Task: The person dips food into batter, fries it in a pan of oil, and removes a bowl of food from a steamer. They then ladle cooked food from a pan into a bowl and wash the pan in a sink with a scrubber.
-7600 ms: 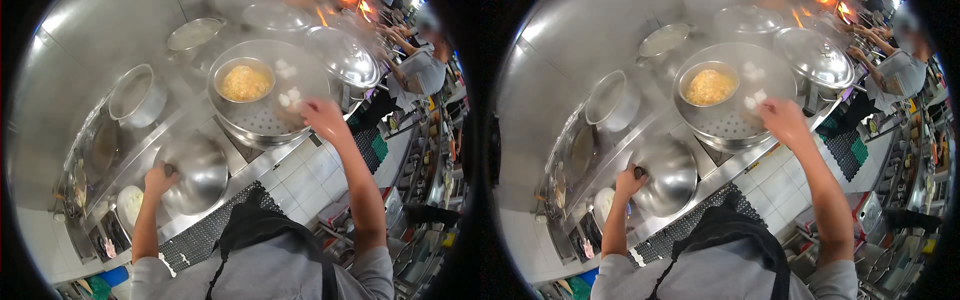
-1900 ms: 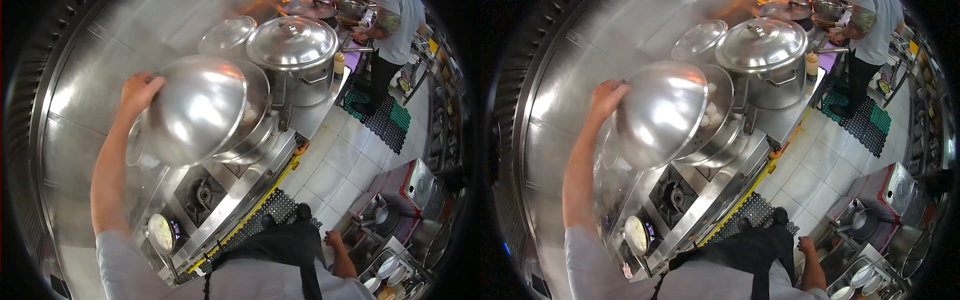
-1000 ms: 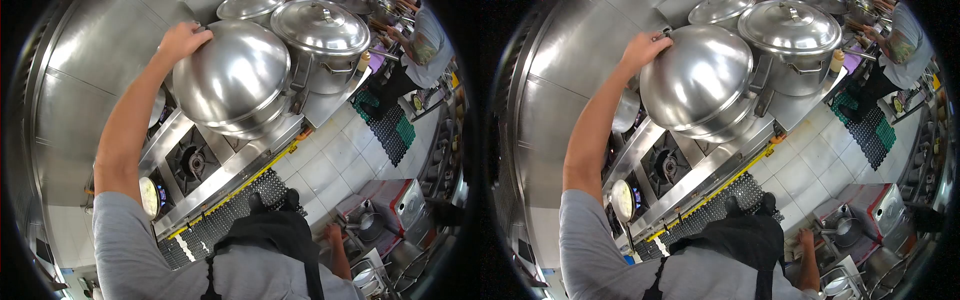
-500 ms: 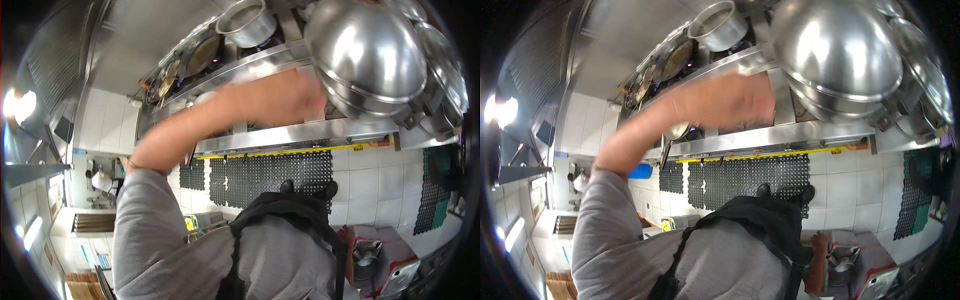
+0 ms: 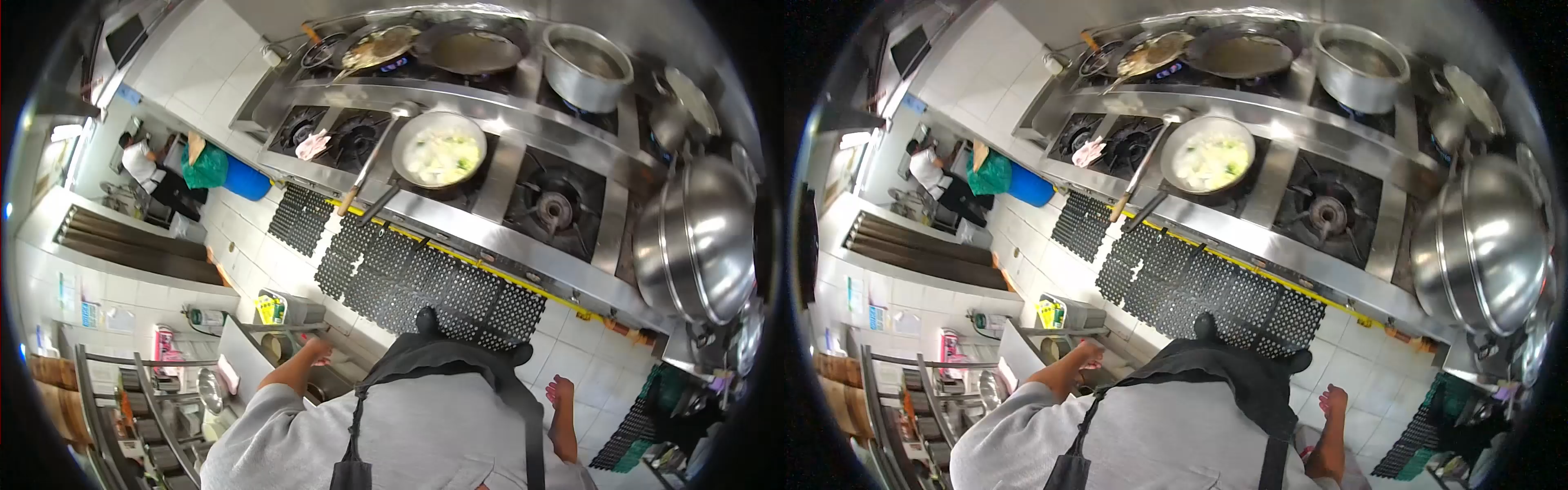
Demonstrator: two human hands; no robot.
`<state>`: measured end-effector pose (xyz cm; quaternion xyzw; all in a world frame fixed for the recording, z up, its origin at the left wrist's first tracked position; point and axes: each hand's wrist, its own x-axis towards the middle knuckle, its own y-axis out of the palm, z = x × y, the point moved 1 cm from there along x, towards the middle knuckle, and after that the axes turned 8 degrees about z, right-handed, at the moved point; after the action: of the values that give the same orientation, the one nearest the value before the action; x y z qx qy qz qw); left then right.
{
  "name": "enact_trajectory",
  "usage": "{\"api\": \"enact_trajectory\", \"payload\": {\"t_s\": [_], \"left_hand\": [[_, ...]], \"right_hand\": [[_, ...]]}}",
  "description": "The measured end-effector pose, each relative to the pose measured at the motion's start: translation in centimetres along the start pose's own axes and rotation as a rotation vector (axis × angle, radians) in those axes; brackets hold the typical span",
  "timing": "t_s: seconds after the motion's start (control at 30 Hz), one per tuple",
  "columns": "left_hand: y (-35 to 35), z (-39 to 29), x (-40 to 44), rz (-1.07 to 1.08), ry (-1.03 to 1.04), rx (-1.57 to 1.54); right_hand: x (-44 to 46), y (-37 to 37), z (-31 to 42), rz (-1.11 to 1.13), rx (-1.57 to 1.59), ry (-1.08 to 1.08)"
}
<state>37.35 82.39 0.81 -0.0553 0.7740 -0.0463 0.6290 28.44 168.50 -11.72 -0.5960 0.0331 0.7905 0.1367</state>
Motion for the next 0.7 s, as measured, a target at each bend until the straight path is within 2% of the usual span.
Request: {"api": "enact_trajectory", "payload": {"t_s": [0.03, 0.07, 0.13, 0.2, 0.23, 0.33, 0.4, 0.43, 0.47, 0.5, 0.53, 0.7], "left_hand": [[-3.1, 3.0, 1.3, 0.167, 0.066, -0.336], [-3.4, 1.7, 1.9, 0.131, 0.064, -0.375], [-2.7, -3.2, 3.1, -0.118, 0.019, -0.306], [-2.2, -8.5, 5.2, -0.2, 0.088, -0.324], [-2.0, -11.5, 6.2, -0.204, 0.143, -0.327], [-2.7, -20.2, 13.3, -0.093, 0.39, -0.313], [-0.9, -27.9, 15.6, -0.489, 0.598, -0.331], [0.2, -33.0, 6.9, -0.404, 0.692, -0.324], [-0.9, -34.8, 15.6, -0.735, 0.877, -0.116], [-0.3, -38.1, 8.9, -0.782, 0.842, 0.034], [0.3, -40.8, 4.7, -0.772, 0.921, 0.061], [-0.6, -46.5, 6.9, -0.628, 0.865, 0.358]], "right_hand": [[0.0, 2.1, 1.3, 0.019, -0.016, -0.026], [0.2, 4.5, 2.5, 0.034, -0.033, -0.059], [-2.4, 9.4, 5.1, 0.085, -0.127, -0.109], [-5.7, 16.4, 8.6, 0.162, -0.321, -0.135], [-7.7, 19.5, 10.1, 0.197, -0.441, -0.135], [-13.2, 27.2, 14.7, 0.281, -0.843, -0.332], [-16.5, 30.7, 17.7, 0.36, -0.873, -0.448], [-18.2, 32.3, 19.1, 0.402, -0.89, -0.503], [-20.7, 34.1, 20.7, 0.405, -0.882, -0.513], [-23.5, 36.0, 22.5, 0.412, -0.878, -0.525], [-25.1, 37.7, 24.0, 0.424, -0.873, -0.539], [-28.6, 45.6, 30.4, 0.529, -0.897, -0.777]]}}
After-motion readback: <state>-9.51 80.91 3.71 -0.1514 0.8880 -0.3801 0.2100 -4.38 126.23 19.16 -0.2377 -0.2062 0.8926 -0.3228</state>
